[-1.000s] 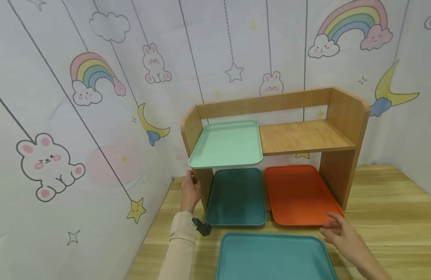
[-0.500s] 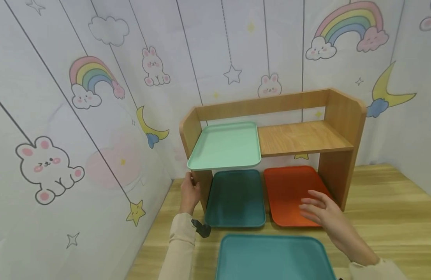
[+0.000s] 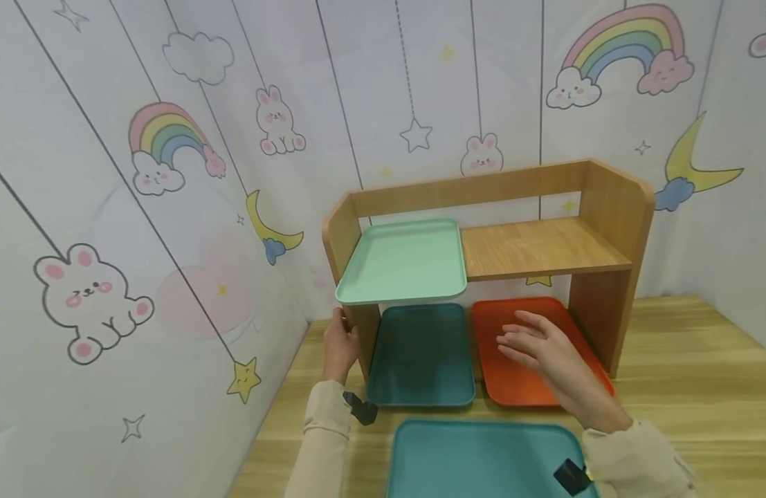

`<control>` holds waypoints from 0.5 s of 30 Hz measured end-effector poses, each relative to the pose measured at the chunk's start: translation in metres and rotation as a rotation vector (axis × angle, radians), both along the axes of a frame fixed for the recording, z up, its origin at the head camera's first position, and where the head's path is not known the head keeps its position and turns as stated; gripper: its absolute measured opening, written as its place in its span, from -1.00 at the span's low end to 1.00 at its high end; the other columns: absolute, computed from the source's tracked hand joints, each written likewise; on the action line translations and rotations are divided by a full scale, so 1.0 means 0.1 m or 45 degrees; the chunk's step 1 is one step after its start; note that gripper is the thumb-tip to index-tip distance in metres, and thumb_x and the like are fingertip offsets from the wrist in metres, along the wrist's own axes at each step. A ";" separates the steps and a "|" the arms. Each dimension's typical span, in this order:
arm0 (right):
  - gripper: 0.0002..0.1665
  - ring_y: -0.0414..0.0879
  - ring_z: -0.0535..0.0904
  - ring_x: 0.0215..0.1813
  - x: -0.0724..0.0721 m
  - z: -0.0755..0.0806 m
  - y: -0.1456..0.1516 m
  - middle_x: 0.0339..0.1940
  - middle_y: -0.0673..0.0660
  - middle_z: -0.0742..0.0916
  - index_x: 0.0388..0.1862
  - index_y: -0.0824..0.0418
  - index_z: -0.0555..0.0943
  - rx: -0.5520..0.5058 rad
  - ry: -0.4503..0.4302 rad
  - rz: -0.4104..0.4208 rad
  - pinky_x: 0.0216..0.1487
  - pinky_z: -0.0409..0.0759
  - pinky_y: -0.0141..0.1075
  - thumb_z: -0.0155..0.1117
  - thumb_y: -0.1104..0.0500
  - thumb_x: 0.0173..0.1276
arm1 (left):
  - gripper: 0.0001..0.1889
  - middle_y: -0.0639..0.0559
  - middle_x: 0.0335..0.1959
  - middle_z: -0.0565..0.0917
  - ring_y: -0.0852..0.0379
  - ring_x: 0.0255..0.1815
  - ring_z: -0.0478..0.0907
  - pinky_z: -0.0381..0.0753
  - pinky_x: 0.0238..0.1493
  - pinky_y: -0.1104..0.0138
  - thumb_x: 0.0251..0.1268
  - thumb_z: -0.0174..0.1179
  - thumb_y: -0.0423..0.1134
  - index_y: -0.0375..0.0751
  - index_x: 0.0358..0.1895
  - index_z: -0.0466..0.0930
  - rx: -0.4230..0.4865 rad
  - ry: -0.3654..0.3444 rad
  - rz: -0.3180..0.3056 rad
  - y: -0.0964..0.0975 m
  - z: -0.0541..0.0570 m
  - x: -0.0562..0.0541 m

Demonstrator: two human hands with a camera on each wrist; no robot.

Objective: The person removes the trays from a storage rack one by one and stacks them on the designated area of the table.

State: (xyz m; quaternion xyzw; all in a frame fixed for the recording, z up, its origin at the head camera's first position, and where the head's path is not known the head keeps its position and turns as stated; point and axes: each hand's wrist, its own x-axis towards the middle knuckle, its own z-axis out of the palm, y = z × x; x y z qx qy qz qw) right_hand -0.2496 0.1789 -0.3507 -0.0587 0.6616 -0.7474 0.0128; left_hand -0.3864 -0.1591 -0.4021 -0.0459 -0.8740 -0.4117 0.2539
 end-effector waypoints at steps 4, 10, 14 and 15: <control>-0.26 -0.23 0.63 0.01 -0.06 0.13 -0.16 0.21 0.22 0.42 0.49 0.30 -0.06 -0.023 0.016 0.018 0.11 0.57 -0.36 0.00 0.13 0.50 | -0.75 -0.29 -0.12 0.61 -0.16 -0.14 0.61 0.63 -0.13 0.03 0.29 0.06 -0.49 -0.31 0.00 0.37 0.008 0.005 0.013 -0.01 0.02 -0.01; -0.25 -0.22 0.61 0.03 -0.11 0.29 -0.35 0.21 0.24 0.41 0.52 0.27 -0.11 -0.062 0.023 0.022 0.15 0.54 -0.34 -0.02 0.17 0.50 | -0.74 -0.29 -0.10 0.61 -0.16 -0.11 0.61 0.63 -0.11 0.03 0.28 0.07 -0.49 -0.31 0.02 0.38 0.010 -0.016 0.001 -0.01 0.01 -0.01; -0.22 -0.23 0.61 0.02 -0.14 0.38 -0.43 0.21 0.26 0.41 0.52 0.26 -0.13 -0.073 0.029 0.032 0.19 0.51 -0.31 -0.01 0.18 0.50 | -0.73 -0.28 -0.07 0.61 -0.15 -0.09 0.61 0.63 -0.07 0.02 0.29 0.07 -0.49 -0.30 0.04 0.38 0.020 -0.030 0.005 0.01 -0.01 0.00; -0.21 -0.23 0.61 0.02 -0.16 0.40 -0.44 0.21 0.27 0.41 0.53 0.26 -0.14 -0.070 0.031 0.034 0.20 0.50 -0.31 0.00 0.18 0.49 | -0.73 -0.28 -0.07 0.61 -0.15 -0.08 0.61 0.63 -0.06 0.02 0.29 0.07 -0.48 -0.30 0.04 0.38 0.020 -0.029 0.006 0.00 -0.01 0.00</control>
